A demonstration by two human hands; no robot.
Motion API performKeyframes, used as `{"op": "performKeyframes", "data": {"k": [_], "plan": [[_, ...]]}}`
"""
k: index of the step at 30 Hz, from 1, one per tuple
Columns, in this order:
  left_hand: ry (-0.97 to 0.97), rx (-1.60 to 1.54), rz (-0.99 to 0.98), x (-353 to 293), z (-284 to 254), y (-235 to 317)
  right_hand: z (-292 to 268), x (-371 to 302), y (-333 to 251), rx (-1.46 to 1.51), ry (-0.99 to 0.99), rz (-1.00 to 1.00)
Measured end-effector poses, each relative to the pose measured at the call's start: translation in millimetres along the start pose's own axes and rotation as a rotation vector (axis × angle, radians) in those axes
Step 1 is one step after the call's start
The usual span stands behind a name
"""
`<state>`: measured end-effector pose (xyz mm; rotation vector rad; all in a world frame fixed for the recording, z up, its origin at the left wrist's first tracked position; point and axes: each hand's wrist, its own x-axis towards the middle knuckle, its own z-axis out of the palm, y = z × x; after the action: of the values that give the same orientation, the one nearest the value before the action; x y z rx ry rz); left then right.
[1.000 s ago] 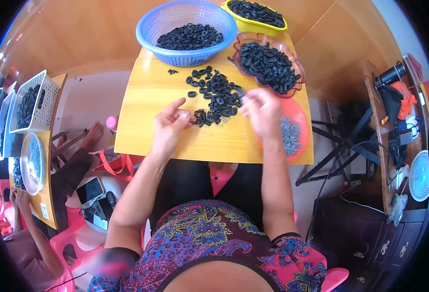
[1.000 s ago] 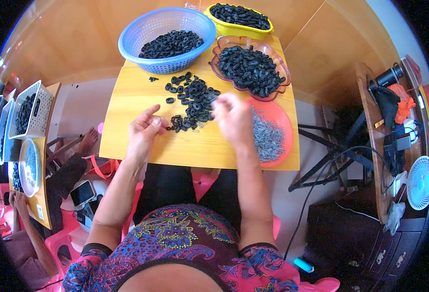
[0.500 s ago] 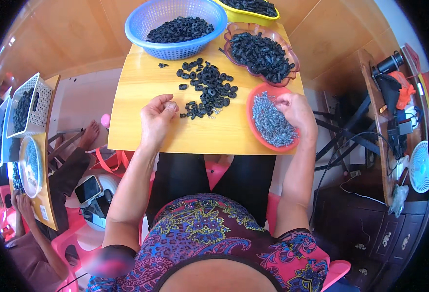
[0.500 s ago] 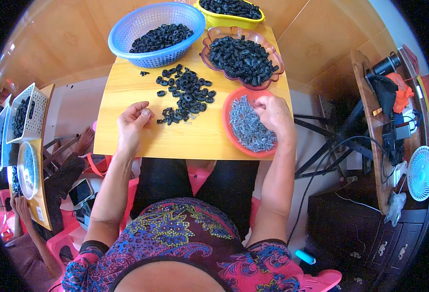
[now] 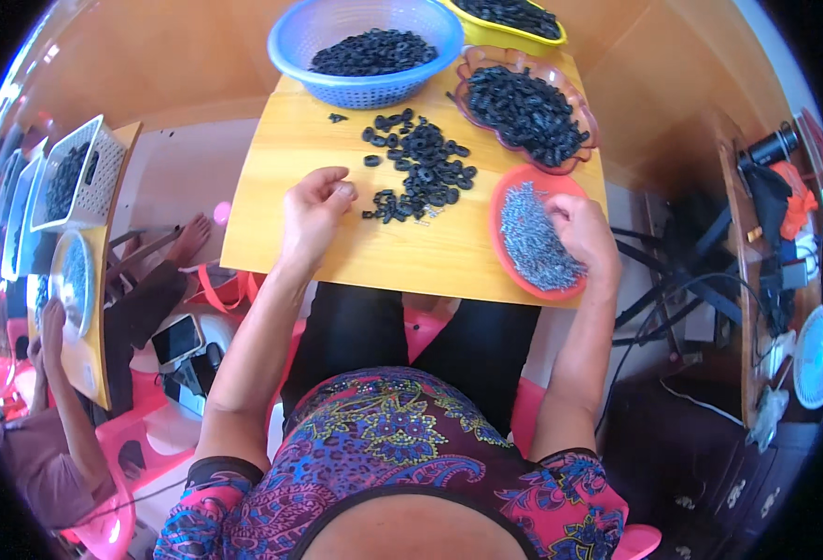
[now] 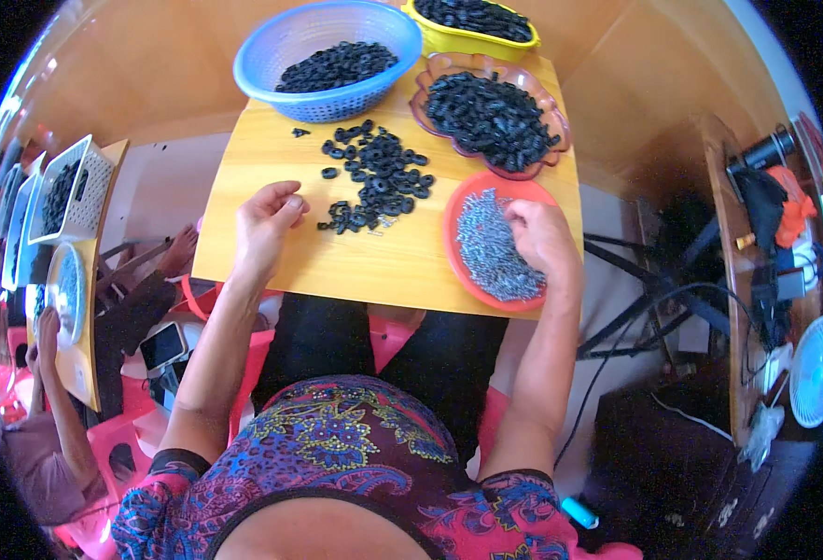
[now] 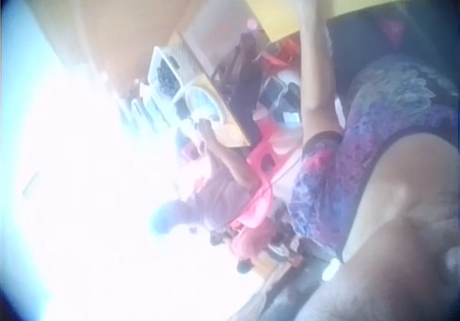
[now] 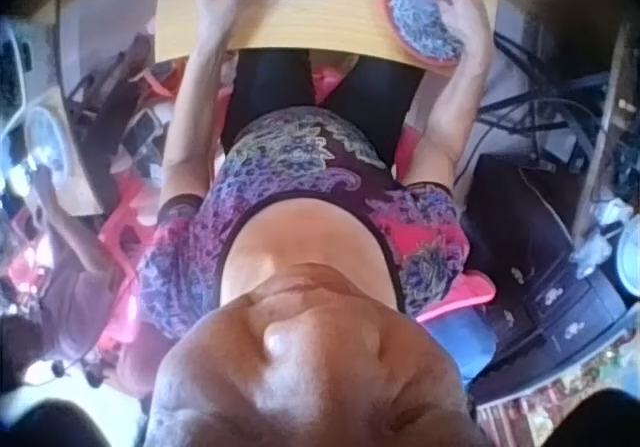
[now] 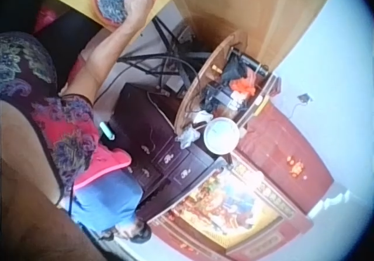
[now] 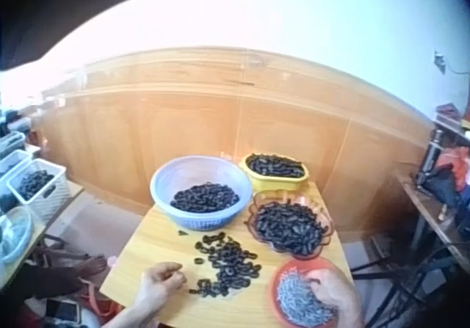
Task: The person assembles plastic clips by taking metal springs from a tray and inserting them into plastic components by hand.
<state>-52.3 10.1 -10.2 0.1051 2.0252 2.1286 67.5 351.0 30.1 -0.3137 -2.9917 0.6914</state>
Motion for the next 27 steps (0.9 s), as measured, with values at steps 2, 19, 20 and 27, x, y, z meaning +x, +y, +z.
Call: {"op": "performKeyframes", "data": {"k": [2, 19, 20, 27], "plan": [[-0.055, 0.147, 0.054, 8.1, 1.9, -0.3, 0.7, -1.4, 4.6, 0.057, 0.034, -0.022], [-0.030, 0.756, 0.369, 50.0, 17.4, -17.6, 3.3, 2.6, 1.5, 0.021, -0.052, -0.055], [-0.095, 0.522, 0.171, 42.0, 16.6, -7.4, 1.6, 1.3, 2.1, 0.020, -0.050, -0.046], [-0.212, -0.472, -0.043, 11.7, 5.9, 9.1, -7.4, -1.2, -0.8, 0.529, 0.053, 0.007]]}}
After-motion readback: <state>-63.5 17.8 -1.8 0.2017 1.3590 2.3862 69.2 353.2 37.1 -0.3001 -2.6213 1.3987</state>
